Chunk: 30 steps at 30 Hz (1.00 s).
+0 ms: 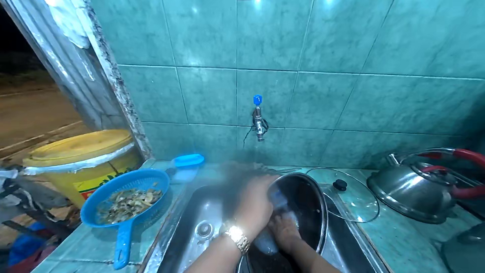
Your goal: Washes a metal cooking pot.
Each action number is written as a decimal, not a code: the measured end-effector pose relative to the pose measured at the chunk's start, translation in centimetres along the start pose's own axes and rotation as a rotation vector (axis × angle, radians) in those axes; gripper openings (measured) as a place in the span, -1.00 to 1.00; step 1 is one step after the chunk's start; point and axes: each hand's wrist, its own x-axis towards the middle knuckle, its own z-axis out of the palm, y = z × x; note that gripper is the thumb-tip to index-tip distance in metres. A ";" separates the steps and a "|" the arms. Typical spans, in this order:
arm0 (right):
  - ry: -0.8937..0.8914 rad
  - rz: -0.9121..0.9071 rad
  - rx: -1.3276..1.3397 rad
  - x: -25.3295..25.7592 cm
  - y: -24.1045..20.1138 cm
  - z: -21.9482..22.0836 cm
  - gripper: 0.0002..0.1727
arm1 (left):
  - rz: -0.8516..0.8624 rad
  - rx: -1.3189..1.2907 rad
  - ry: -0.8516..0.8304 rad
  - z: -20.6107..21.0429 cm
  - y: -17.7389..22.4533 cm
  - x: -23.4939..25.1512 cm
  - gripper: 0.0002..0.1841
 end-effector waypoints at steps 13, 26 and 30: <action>0.279 -0.255 1.153 -12.0 -8.3 -0.3 -0.48 | 0.014 0.001 0.035 0.0 0.7 -0.1 -0.45; 0.291 -0.125 -0.146 -10.1 6.1 0.3 -0.48 | 0.129 0.007 0.038 -0.7 -0.1 -0.4 -0.42; 0.066 -0.038 0.175 -11.2 -1.2 2.2 -0.45 | 0.102 0.013 0.039 -0.4 0.7 -0.5 -0.44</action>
